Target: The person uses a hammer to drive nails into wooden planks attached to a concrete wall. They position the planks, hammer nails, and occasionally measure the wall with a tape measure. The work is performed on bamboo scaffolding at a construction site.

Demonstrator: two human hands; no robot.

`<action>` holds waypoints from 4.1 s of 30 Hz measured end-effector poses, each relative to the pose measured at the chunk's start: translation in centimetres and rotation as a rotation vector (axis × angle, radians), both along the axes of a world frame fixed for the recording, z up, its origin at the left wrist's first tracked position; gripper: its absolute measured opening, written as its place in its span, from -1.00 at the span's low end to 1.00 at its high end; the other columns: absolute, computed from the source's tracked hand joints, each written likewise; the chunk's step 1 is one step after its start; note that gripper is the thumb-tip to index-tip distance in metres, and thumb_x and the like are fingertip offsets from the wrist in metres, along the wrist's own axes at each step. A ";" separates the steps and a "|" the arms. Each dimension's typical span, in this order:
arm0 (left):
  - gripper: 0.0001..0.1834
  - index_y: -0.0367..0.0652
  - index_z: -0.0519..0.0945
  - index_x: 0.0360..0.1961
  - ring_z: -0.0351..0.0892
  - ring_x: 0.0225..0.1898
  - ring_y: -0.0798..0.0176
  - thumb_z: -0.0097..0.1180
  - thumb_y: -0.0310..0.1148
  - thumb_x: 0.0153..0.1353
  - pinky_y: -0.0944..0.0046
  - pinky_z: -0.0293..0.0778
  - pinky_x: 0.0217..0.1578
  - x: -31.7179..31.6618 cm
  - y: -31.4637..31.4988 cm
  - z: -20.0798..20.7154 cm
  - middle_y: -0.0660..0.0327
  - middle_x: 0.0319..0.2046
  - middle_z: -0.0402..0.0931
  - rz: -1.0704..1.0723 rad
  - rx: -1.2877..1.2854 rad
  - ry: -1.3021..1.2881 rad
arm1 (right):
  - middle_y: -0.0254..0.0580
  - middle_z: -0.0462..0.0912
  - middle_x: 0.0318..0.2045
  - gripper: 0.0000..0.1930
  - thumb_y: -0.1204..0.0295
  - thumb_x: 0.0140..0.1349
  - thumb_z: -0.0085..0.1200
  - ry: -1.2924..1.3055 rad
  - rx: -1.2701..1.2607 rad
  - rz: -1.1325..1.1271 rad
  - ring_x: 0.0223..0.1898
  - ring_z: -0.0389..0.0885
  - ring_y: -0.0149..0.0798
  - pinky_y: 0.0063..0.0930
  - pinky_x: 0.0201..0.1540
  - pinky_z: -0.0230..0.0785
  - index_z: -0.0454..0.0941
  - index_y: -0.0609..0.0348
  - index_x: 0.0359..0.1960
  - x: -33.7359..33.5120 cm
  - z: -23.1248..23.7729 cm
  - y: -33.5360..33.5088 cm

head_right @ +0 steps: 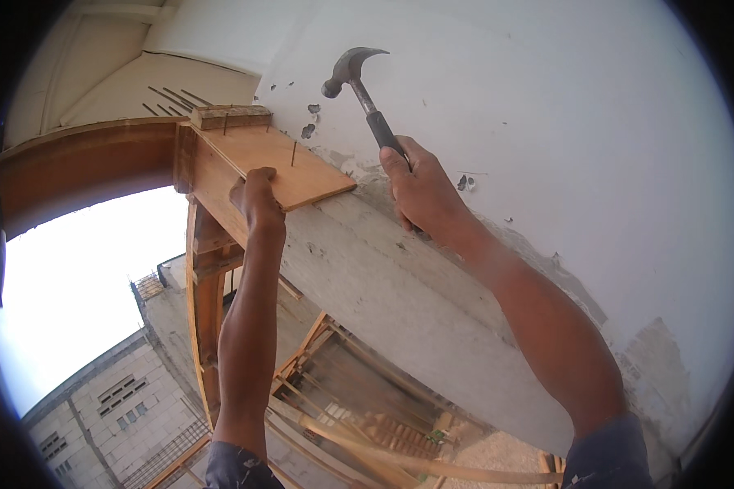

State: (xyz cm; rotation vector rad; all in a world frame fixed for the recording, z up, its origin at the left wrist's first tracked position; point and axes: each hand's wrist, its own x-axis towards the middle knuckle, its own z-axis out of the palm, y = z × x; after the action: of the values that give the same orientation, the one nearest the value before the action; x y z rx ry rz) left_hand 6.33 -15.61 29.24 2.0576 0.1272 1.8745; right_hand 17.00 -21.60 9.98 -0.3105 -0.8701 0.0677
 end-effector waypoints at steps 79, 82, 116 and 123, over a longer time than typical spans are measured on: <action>-0.80 -0.36 0.33 -0.38 0.26 -0.53 0.33 0.06 -0.52 -0.01 0.24 0.26 -0.59 0.4 1.0 0.5 0.14 -0.50 0.31 -0.108 -0.005 -0.093 | -0.41 0.30 -0.60 -0.62 0.12 0.53 -0.26 -0.270 -0.482 -0.232 -0.78 0.34 -0.52 -0.56 -0.82 0.30 0.37 0.24 -0.16 1.4 4.8 -2.5; -0.84 -0.37 0.35 -0.41 0.30 -0.52 0.30 0.04 -0.53 -0.01 0.18 0.32 -0.56 0.3 1.1 0.6 0.12 -0.52 0.33 -0.082 -0.017 -0.047 | -0.41 0.30 -0.59 -0.60 0.09 0.52 -0.26 -0.157 -0.395 -0.190 -0.79 0.32 -0.52 -0.54 -0.82 0.31 0.35 0.24 -0.14 1.5 5.3 -2.2; -0.72 -0.51 0.50 -0.27 0.61 -0.18 -0.18 0.06 -0.55 -0.04 0.01 0.47 -0.08 0.3 1.4 0.6 -0.24 -0.25 0.57 -0.019 0.032 -0.169 | -0.42 0.30 -0.59 -0.61 0.04 0.50 -0.20 -0.201 -0.541 -0.265 -0.72 0.32 -0.54 -0.50 -0.73 0.34 0.29 0.15 -0.26 -0.5 7.1 -7.5; -0.75 -0.49 0.43 -0.32 0.46 -0.50 0.19 0.01 -0.53 -0.05 0.15 0.44 -0.52 0.3 1.3 1.4 -0.04 -0.40 0.50 -0.069 0.025 -0.051 | -0.47 0.30 -0.64 -0.60 0.00 0.49 -0.20 -0.060 -0.436 -0.321 -0.79 0.32 -0.57 -0.55 -0.80 0.34 0.28 0.12 -0.25 1.1 3.5 -9.3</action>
State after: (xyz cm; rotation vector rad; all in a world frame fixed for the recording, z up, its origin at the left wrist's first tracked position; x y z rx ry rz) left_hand 6.58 -14.33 30.61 2.0024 0.0200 1.8935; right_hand 18.12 -30.86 13.51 -0.8601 -0.8509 -0.0522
